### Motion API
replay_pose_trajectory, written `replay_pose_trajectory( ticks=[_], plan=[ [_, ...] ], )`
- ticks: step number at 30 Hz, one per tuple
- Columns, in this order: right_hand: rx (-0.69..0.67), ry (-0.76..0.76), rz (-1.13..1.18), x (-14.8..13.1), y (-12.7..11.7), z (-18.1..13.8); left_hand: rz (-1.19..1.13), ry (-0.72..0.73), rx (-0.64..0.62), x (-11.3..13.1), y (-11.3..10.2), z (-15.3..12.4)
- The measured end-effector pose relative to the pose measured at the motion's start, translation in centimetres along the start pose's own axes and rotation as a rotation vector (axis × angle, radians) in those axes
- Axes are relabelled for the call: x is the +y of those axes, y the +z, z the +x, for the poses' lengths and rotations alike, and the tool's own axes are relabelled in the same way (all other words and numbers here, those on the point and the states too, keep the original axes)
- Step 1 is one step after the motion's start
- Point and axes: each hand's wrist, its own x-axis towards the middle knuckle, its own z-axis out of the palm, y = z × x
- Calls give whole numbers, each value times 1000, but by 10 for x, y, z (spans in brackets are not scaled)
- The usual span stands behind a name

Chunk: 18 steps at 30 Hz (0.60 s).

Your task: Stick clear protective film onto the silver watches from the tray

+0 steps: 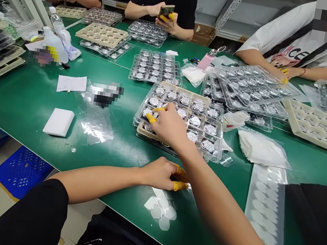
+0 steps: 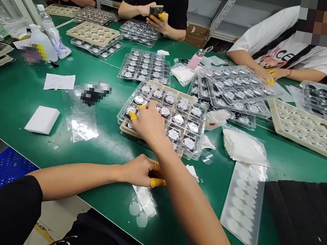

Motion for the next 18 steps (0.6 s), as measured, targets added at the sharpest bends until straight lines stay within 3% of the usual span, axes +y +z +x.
replay_pose_trajectory(
  ticks=[4,10,13,16,18],
  plan=[
    [-113,85,18,-17,8,12,34,-11,1,0,-3,1],
    [-59,120,255,-19,2,13,-14,-98,15,3,-7,-1],
    [77,183,510,-9,-12,-19,-152,-141,47,3,-8,0],
    [202,253,813,17,-20,-77,-354,-245,146,3,-7,5],
    [209,373,913,40,-15,-116,-491,-284,219,4,-6,7]
  ],
)
